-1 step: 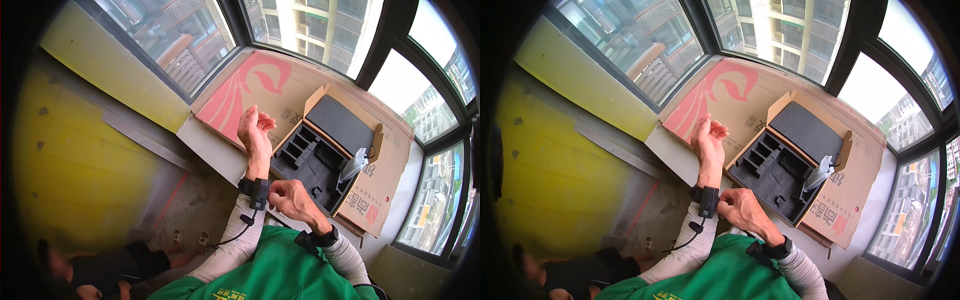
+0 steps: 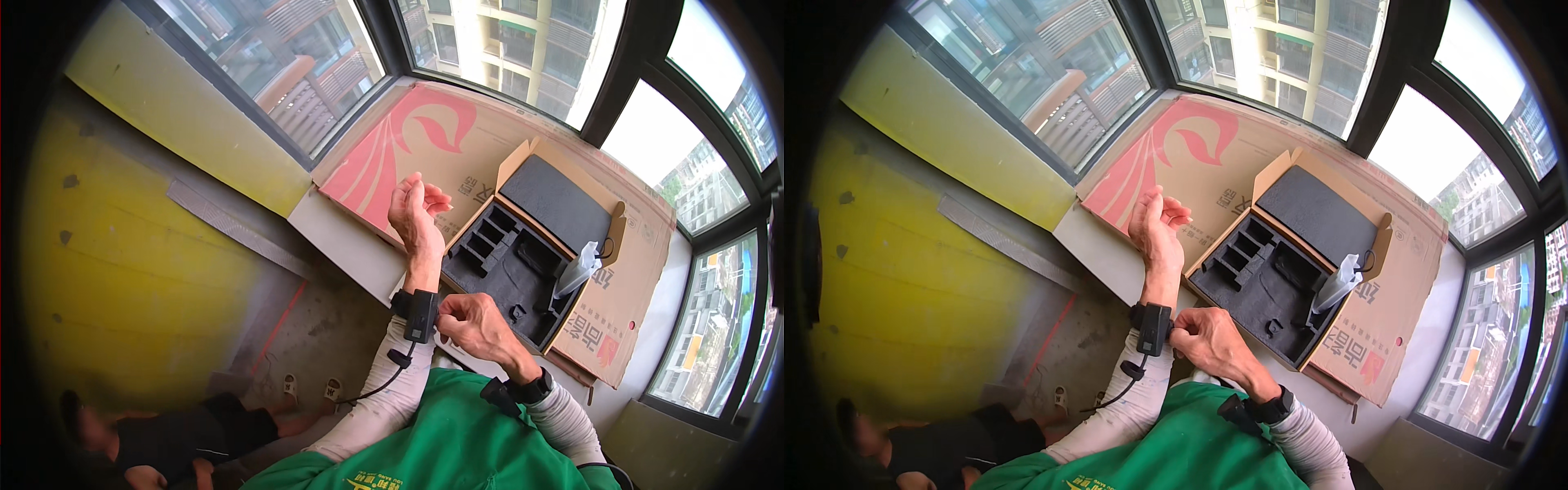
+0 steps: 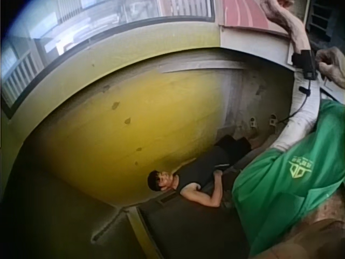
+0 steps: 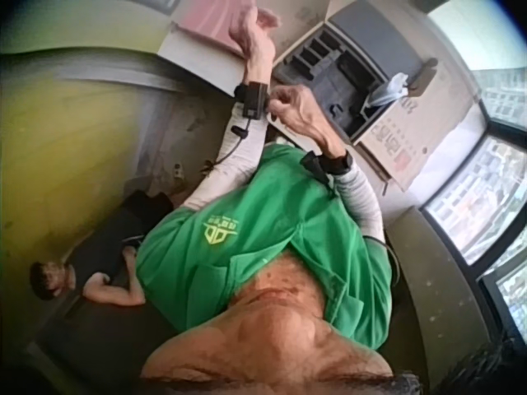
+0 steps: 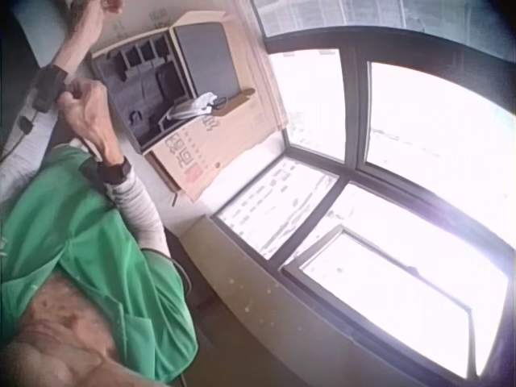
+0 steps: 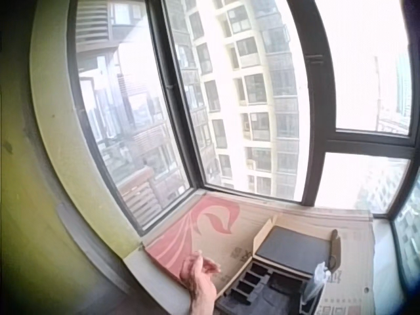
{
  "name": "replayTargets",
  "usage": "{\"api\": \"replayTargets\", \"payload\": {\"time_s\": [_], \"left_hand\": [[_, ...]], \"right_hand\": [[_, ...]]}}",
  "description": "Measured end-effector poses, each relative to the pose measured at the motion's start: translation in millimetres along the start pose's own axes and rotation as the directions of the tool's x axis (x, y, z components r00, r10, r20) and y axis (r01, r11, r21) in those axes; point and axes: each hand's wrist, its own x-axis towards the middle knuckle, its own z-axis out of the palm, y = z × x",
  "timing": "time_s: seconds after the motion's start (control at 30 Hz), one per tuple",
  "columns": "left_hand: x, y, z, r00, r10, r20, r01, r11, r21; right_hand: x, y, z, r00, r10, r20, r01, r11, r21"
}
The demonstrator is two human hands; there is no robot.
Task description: Assembling or setting up electronic equipment on a makeshift workspace.
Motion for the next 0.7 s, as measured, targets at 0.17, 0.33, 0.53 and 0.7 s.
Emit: {"api": "replayTargets", "payload": {"time_s": [0.17,0.33,0.53,0.7], "left_hand": [[-5,-20,-1,0.939,0.234,0.253,-0.328,0.83,0.452],[10,-25,-41,0.88,-0.461,0.112,0.473,0.837,-0.274],[4,-20,-26,0.886,-0.391,0.247,0.459,0.68,-0.572],[-15,-12,-9,0.976,-0.153,0.158,0.151,0.988,0.022]], "right_hand": [[2,22,6,0.992,-0.105,-0.064,0.11,0.99,0.087],[-15,34,-6,0.993,-0.092,-0.073,0.106,0.972,0.211],[-10,80,-24,1.0,-0.01,0.016,0.006,0.977,0.212],[-5,60,-31,0.983,-0.097,0.154,0.078,0.989,0.128]]}}
